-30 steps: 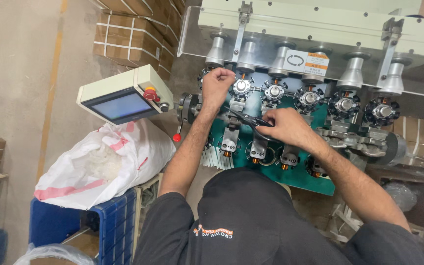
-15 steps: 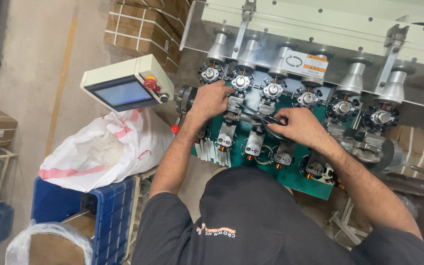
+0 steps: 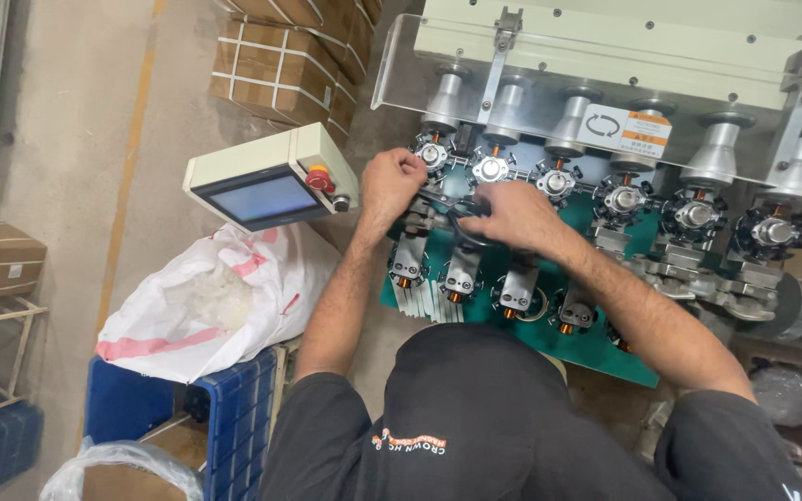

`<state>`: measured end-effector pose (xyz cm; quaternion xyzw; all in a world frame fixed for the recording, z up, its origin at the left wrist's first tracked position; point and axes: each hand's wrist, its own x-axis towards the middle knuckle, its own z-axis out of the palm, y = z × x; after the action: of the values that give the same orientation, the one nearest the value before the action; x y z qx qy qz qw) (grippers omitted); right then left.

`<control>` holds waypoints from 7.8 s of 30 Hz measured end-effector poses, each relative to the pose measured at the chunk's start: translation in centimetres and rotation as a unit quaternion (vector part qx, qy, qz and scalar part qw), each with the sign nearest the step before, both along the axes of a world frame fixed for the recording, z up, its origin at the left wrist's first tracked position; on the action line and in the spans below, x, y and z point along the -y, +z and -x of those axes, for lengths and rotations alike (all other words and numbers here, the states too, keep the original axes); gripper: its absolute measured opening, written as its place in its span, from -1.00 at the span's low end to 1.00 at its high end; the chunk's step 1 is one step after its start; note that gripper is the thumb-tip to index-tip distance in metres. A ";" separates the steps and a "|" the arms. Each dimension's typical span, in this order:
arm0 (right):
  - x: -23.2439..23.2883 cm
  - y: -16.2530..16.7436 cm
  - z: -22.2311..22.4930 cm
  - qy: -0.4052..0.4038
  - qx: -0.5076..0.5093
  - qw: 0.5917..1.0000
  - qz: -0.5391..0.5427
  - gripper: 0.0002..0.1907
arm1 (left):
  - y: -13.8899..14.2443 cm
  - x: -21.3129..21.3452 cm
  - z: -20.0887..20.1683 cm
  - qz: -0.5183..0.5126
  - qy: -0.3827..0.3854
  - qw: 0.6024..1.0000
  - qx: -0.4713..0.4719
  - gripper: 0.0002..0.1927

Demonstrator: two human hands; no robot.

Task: The person works at a multi-spindle industrial machine, removing small black round components and fitting them onto the machine stations. They then wrap the components in bubble wrap and place the wrapped parts into a blue plastic bin lined with plastic, repeating the packing cycle.

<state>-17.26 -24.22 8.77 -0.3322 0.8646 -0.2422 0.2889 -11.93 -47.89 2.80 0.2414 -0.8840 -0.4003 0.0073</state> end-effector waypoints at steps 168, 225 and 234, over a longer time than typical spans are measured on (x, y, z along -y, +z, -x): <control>11.1 -22.6 -25.2 -0.488 0.529 0.593 0.362 -0.33 | -16.9 -0.6 -20.5 -0.256 -0.025 0.966 -0.001 -0.47; -12.3 -3.6 -20.8 0.012 -0.092 0.979 0.182 -0.76 | -1.5 -12.5 -22.8 -0.637 -0.090 0.761 0.088 -0.47; -10.7 -2.0 -23.5 -0.032 -0.180 0.956 0.229 -0.84 | -2.5 -16.9 -23.0 -0.484 0.033 0.869 -0.096 -0.66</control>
<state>6.20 -13.54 6.73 -0.3998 0.8336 -0.3792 0.0371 11.04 -31.02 0.27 0.2038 -0.5656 -0.7990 -0.0124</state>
